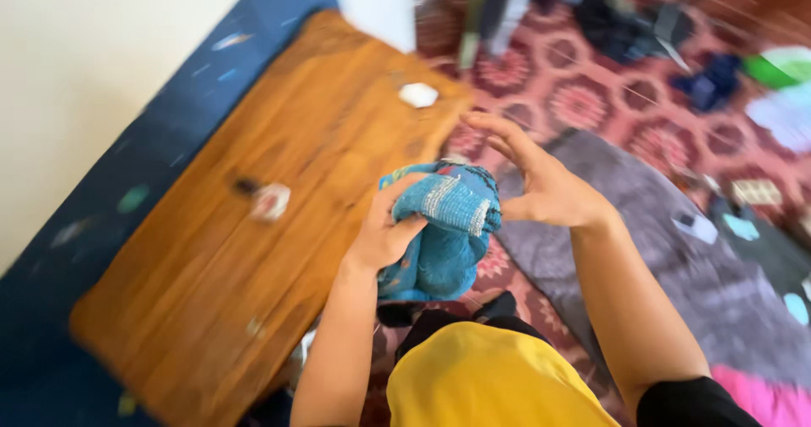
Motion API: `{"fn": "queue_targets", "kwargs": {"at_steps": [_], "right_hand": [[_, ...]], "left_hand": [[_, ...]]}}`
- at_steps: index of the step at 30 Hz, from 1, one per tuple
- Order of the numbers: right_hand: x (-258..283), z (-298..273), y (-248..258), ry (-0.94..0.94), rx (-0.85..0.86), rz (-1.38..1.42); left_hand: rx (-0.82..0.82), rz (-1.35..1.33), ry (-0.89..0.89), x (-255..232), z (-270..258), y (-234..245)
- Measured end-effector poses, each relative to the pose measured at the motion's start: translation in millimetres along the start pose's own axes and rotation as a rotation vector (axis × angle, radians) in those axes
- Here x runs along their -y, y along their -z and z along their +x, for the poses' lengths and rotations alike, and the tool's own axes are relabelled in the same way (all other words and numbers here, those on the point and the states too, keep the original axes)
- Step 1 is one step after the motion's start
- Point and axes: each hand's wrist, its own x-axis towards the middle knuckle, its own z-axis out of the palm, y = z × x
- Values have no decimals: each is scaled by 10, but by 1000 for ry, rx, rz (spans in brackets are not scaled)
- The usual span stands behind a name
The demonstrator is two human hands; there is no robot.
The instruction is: The person folds a towel on a table, opens a window and hooks its latch, ties up the curtain beside the window, and places the folded towel onto the windowsill.
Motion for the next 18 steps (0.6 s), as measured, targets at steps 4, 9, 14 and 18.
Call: {"fn": "queue_targets", "kwargs": {"at_steps": [4, 9, 14, 18], "right_hand": [[75, -822, 826, -196, -126, -212], [-74, -2031, 1589, -244, -320, -383], [30, -3089, 1913, -617, -749, -158], [-23, -3539, 1987, -546, -1106, -106]], "left_hand": [[222, -53, 86, 766, 745, -688], [458, -52, 86, 1533, 1699, -1760], [574, -4, 166, 1794, 2372, -2915], [491, 181, 11, 1892, 2503, -3957]]}}
